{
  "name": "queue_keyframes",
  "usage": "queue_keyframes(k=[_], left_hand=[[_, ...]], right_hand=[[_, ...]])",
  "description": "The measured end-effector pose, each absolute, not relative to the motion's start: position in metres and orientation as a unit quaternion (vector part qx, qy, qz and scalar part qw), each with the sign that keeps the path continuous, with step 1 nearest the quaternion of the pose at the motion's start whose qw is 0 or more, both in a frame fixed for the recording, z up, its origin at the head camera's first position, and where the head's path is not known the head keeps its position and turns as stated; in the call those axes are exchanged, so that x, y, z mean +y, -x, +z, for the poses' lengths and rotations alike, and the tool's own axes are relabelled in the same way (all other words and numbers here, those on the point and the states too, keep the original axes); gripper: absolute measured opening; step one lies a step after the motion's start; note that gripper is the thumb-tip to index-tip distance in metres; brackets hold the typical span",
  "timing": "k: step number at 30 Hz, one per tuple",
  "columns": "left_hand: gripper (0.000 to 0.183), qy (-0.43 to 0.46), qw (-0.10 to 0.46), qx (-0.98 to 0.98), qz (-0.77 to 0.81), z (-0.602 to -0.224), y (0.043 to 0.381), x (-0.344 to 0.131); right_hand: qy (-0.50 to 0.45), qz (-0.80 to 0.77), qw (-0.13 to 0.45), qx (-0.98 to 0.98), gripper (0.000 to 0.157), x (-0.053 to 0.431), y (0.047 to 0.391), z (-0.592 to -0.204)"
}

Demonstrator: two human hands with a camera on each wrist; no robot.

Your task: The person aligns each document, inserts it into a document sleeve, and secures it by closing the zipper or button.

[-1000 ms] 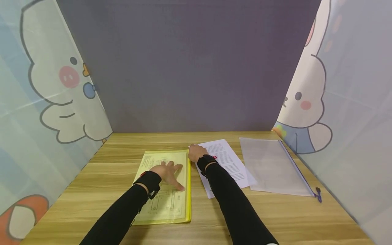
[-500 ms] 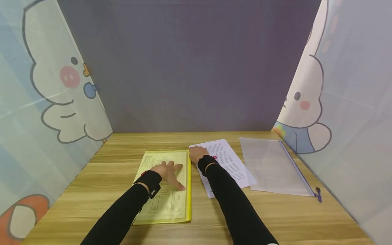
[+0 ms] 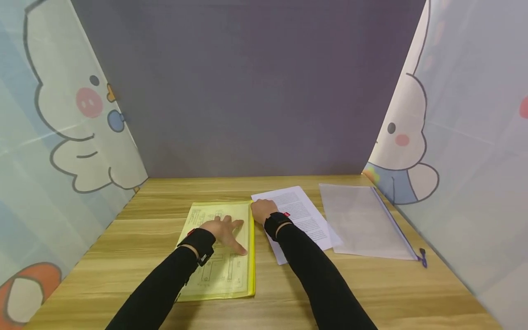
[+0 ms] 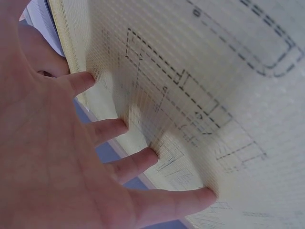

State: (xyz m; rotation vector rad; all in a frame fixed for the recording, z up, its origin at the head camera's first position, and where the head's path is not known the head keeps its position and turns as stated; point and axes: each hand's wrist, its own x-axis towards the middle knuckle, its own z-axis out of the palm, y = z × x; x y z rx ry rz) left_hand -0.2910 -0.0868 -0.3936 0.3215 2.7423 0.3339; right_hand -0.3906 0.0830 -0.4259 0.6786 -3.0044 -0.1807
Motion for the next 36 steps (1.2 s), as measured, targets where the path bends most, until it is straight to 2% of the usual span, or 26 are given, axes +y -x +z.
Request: queue_keyframes(k=[5,14,36], left_hand=[[0.108,-0.115,0.175,0.971,0.116,-0.395,0.292,-0.086],[0.109,-0.118,0.173,0.971,0.117,-0.396,0.291,-0.085],[0.109,-0.110,0.169,0.972,0.120,-0.396,0.291,-0.085]], right_hand=[[-0.230,-0.066,0.036,-0.970,0.026,0.085,0.382,-0.423],[-0.228,-0.074,0.018,-0.971,0.024,0.087,0.375,-0.422],[-0.239,-0.111,0.034,-0.964,0.023,0.086,0.368,-0.428]])
